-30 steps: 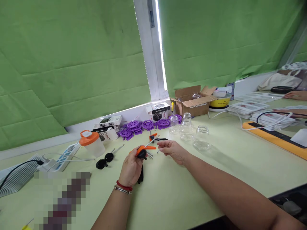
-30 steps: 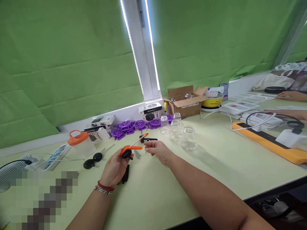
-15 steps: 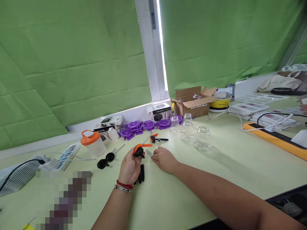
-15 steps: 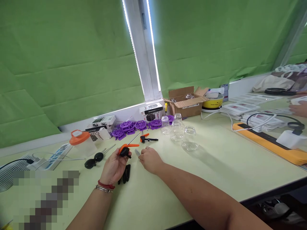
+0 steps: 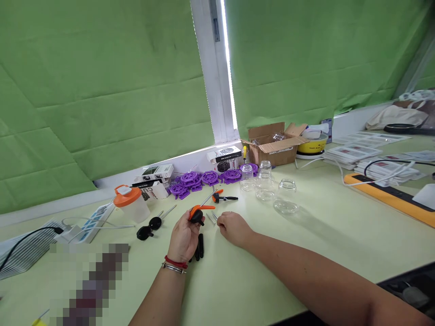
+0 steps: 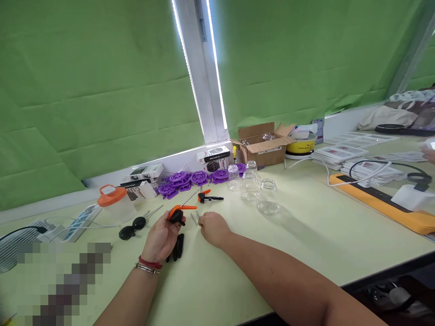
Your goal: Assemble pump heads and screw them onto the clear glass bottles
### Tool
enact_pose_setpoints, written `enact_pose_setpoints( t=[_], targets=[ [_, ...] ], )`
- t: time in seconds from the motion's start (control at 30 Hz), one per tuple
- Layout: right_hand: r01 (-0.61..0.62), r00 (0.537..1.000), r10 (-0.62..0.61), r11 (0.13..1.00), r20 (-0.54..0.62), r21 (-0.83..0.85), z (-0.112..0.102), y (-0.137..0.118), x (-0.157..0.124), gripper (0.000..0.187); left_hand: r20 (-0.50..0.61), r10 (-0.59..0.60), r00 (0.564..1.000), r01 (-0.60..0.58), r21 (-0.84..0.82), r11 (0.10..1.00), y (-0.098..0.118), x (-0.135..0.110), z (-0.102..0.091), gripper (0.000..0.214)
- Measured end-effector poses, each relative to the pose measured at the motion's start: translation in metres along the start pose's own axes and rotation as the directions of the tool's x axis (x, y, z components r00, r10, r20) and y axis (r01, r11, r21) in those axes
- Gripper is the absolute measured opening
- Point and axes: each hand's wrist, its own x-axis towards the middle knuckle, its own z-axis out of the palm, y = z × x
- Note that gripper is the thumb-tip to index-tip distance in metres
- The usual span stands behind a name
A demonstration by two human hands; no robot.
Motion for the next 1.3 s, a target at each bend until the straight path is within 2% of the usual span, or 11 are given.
enact_pose_setpoints(
  t=[0.17, 0.43, 0.8, 1.0, 1.17, 1.3],
  targets=[
    [0.003, 1.0, -0.002, 1.0, -0.027, 0.017, 0.002, 0.0, 0.0, 0.02, -0.019, -0.008, 1.0, 0.008, -0.002, 1.0, -0.002, 0.0, 0.0, 0.019],
    [-0.06, 0.998, 0.06, 0.998, 0.006, -0.009, 0.002, -0.002, 0.003, 0.019, -0.004, -0.012, 1.0, 0.012, 0.008, 1.0, -0.003, 0.002, -0.001, 0.022],
    [-0.106, 0.994, 0.106, 0.994, 0.007, 0.023, -0.007, -0.009, -0.003, 0.022, 0.002, 0.0, 1.0, 0.0, 0.018, 1.0, -0.003, 0.001, -0.002, 0.021],
    [-0.147, 0.985, 0.158, 0.979, -0.074, 0.141, -0.013, -0.013, -0.007, 0.023, 0.038, -0.01, 0.999, 0.008, 0.029, 1.0, -0.002, 0.0, -0.002, 0.021],
    [-0.093, 0.969, 0.154, 0.952, -0.192, 0.292, -0.016, -0.004, -0.006, 0.023, 0.001, -0.012, 1.0, 0.012, 0.016, 1.0, -0.001, -0.001, 0.002, 0.022],
    [-0.048, 0.952, 0.178, 0.891, -0.25, 0.452, -0.026, 0.001, -0.008, 0.02, -0.034, -0.028, 0.999, 0.028, -0.007, 1.0, -0.002, -0.002, 0.003, 0.021]
  ],
)
